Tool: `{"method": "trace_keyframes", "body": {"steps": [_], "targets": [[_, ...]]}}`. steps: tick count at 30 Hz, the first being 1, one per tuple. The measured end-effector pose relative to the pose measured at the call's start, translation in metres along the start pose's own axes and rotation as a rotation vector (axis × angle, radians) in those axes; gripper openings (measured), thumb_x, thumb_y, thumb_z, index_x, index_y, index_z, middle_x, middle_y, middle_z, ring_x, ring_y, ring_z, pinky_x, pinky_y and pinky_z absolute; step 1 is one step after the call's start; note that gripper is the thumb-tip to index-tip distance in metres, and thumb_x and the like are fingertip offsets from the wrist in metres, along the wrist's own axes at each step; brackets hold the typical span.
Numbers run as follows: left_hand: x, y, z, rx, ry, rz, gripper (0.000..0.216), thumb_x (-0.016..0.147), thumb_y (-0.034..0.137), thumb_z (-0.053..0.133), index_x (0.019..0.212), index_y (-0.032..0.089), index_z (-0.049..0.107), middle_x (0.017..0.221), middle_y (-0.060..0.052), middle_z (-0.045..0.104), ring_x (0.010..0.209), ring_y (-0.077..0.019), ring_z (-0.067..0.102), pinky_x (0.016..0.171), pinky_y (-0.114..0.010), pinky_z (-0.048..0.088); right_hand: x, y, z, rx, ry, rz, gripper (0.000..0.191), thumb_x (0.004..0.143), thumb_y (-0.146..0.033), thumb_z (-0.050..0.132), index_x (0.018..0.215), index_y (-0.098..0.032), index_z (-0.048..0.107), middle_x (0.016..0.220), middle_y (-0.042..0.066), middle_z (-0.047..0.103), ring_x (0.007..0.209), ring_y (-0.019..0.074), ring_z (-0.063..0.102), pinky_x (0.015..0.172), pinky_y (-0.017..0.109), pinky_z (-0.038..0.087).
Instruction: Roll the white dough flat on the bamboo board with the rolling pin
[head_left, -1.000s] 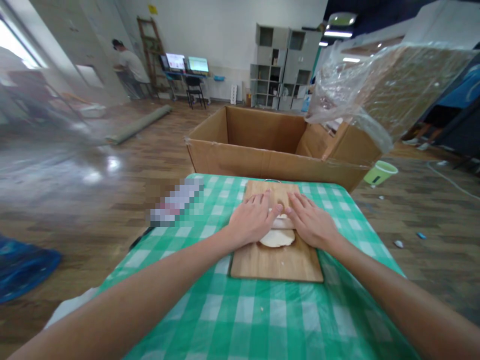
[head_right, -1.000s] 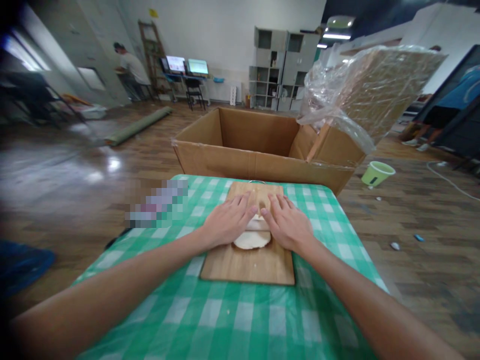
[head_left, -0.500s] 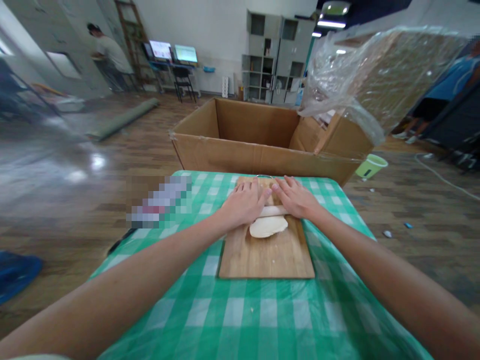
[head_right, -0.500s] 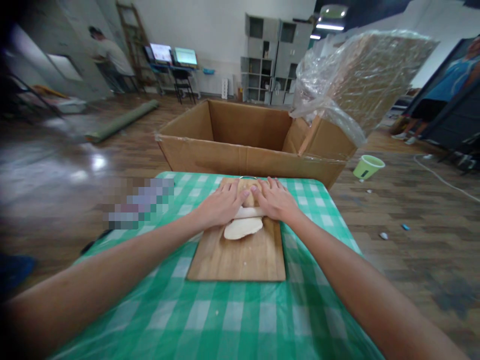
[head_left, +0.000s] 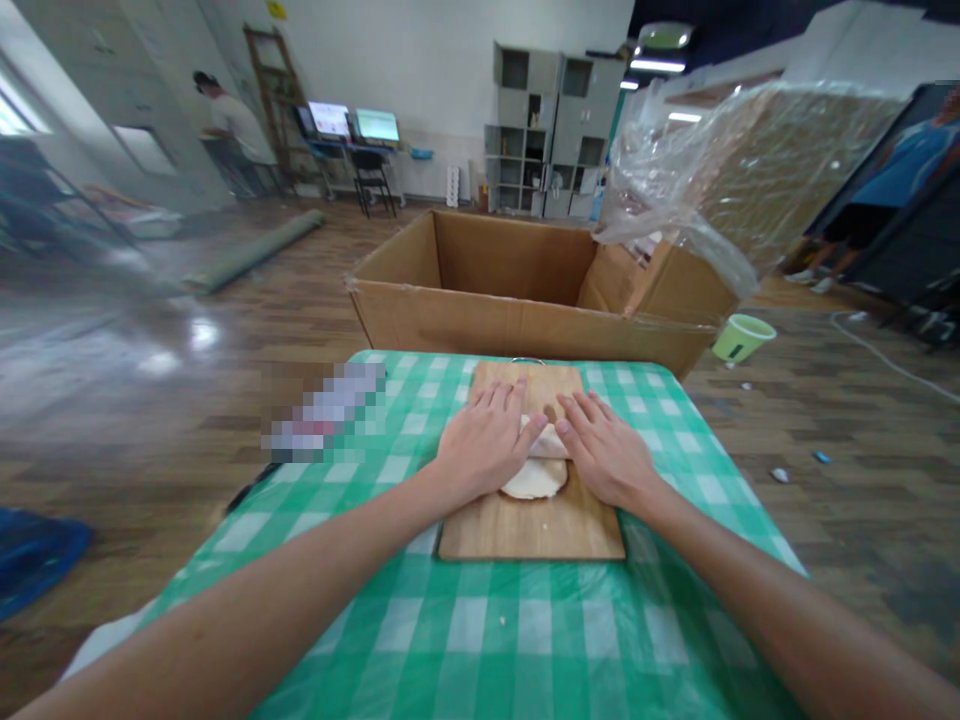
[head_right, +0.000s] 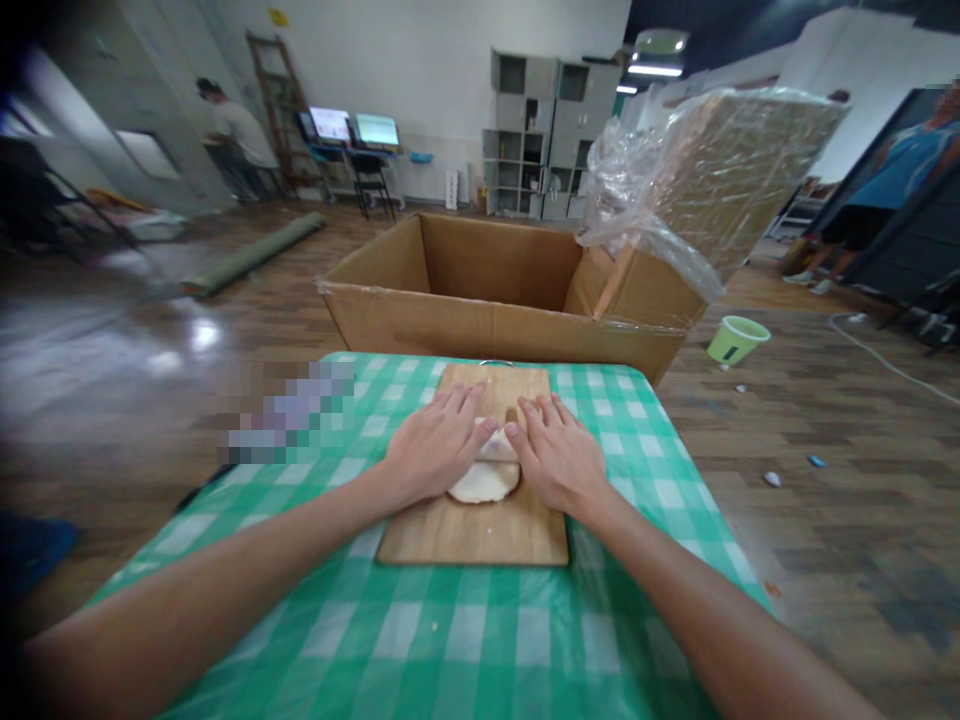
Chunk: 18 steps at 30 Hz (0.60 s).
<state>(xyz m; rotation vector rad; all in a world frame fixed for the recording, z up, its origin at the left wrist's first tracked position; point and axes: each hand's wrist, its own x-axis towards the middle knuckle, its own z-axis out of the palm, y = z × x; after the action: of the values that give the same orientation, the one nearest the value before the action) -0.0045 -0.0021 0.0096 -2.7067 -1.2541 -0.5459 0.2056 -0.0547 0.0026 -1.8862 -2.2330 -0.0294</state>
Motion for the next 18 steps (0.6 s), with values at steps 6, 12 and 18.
{"method": "trace_keyframes", "body": {"steps": [6, 12, 18], "targets": [[0.016, -0.004, -0.005, 0.018, -0.068, 0.014, 0.06, 0.112, 0.048, 0.02, 0.15, 0.013, 0.05, 0.15, -0.021, 0.06, 0.138, -0.0347, 0.058, 0.113, -0.052, 0.047, 0.031, 0.019, 0.001, -0.031, -0.072, -0.12, 0.075, 0.111, -0.048, 0.001, 0.157, -0.015, 0.051, 0.162, 0.014, 0.051, 0.154, 0.0291, 0.04, 0.127, 0.05, 0.03], [0.04, -0.019, -0.001, 0.107, -0.186, 0.085, 0.051, 0.112, 0.034, 0.023, 0.151, 0.015, 0.049, 0.159, -0.024, 0.049, 0.14, -0.0374, 0.055, 0.109, -0.054, 0.048, 0.064, 0.036, 0.009, -0.035, -0.115, -0.114, 0.069, 0.112, -0.054, 0.005, 0.153, -0.019, 0.049, 0.156, 0.015, 0.054, 0.15, 0.0315, 0.042, 0.119, 0.053, 0.038], [0.057, -0.032, 0.016, 0.195, -0.195, 0.118, 0.049, 0.113, 0.033, 0.024, 0.155, 0.017, 0.046, 0.158, -0.026, 0.047, 0.138, -0.0375, 0.056, 0.11, -0.053, 0.044, 0.083, 0.049, 0.02, -0.053, -0.101, -0.144, 0.062, 0.113, -0.047, 0.009, 0.153, -0.02, 0.049, 0.153, 0.015, 0.057, 0.149, 0.0324, 0.043, 0.117, 0.053, 0.039]]}}
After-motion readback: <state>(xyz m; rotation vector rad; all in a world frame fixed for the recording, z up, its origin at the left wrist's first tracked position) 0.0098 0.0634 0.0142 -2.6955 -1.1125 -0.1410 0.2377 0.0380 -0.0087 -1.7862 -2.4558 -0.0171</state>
